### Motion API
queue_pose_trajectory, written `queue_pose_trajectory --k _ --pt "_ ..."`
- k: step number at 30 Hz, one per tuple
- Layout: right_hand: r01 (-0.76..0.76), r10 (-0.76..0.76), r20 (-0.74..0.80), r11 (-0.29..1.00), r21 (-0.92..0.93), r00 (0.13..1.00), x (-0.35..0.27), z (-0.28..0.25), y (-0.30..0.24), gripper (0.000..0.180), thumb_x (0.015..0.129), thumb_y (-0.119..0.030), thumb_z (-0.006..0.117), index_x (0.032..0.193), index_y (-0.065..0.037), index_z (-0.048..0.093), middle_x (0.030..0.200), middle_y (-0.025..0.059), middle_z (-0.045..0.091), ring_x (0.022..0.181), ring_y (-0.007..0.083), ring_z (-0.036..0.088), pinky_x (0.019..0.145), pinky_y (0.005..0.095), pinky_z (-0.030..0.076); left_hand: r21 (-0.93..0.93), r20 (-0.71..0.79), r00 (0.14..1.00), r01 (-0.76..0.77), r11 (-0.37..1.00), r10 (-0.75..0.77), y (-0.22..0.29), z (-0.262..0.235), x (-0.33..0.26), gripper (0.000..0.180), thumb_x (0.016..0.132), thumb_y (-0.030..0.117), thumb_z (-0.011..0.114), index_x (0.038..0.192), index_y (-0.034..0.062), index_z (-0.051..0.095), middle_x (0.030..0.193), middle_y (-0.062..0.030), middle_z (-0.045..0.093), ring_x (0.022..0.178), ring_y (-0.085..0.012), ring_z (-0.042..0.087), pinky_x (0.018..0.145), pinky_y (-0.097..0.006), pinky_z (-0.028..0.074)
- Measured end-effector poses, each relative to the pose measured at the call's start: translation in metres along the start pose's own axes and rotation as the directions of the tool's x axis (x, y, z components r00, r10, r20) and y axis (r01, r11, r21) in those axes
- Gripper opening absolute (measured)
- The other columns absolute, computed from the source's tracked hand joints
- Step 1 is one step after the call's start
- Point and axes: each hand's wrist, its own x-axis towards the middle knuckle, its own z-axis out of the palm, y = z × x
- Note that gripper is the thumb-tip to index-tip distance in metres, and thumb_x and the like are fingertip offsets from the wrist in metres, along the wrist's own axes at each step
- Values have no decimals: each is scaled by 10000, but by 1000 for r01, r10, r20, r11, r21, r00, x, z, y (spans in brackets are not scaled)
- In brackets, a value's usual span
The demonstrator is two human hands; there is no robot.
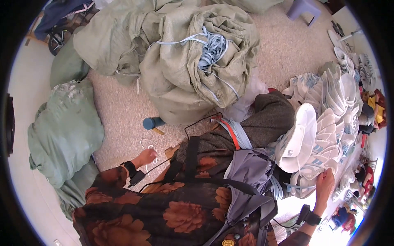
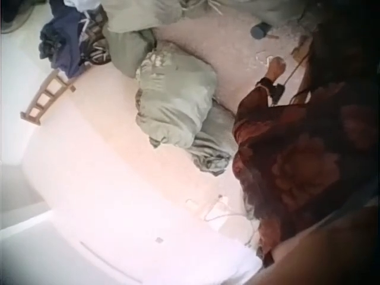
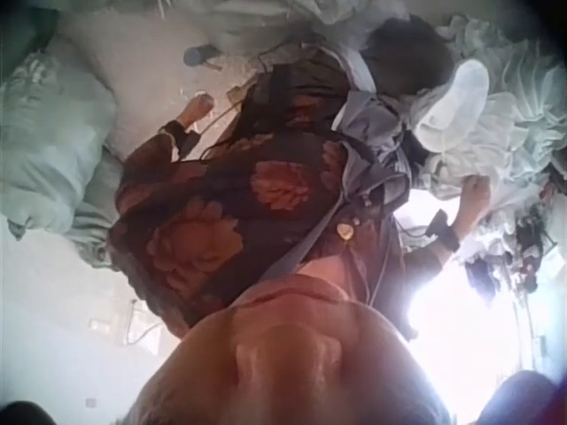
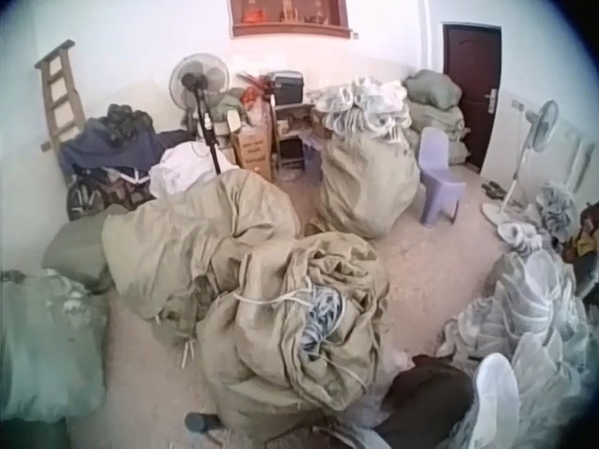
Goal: Lacing and preparing shoes in a manufacturing environment.
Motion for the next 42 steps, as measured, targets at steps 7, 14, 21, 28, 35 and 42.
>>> queue_pose_trajectory --k 7,14,21,28,35,42 --pt "-14 11 51 999 49 999 4 -6 7 169 907 -113 550 834 9 458 714 230 525 700 431 536 632 496 403 -231 286 807 581 781 -516 -101 41 -35 156 795 158 617 795 39 718 853 -172 721 814 -341 711 719 -426 552" --pt "-136 132 53 987 84 990 -9 -5 13 140 893 -74 570 835 11 475 714 210 528 691 418 539 640 470 426 582 435 895 -360 729 95 -132 7 -30 188 770 181 589 744 37 707 695 -192 681 685 -340 697 661 -421 552" --pt "-138 173 -126 960 244 977 -20 1 -26 77 859 38 568 896 39 499 822 188 517 725 370 507 675 445 424 -200 64 995 83 976 -72 43 -28 83 258 873 207 552 778 -2 671 679 -197 646 626 -321 650 640 -433 519" --pt "-212 253 -156 948 239 955 -21 8 -27 67 859 16 583 849 29 519 765 162 512 678 329 501 644 425 422 -194 107 949 -272 943 296 192 -40 204 237 919 167 614 1051 -24 661 878 -97 677 781 -162 636 716 -326 523" --pt "-224 276 -215 945 239 937 -22 12 -35 60 866 24 574 857 19 515 760 147 493 667 308 492 636 401 421 31 376 897 -263 964 232 305 17 264 445 891 298 662 1217 1 616 965 -120 700 933 -221 646 834 -354 510" --pt "-242 282 -166 943 226 945 -21 8 -37 56 875 23 571 881 18 515 777 151 501 680 307 504 646 401 429 -628 108 858 -333 703 503 365 54 305 243 970 222 597 1037 5 685 952 -71 674 898 -171 608 813 -301 486"
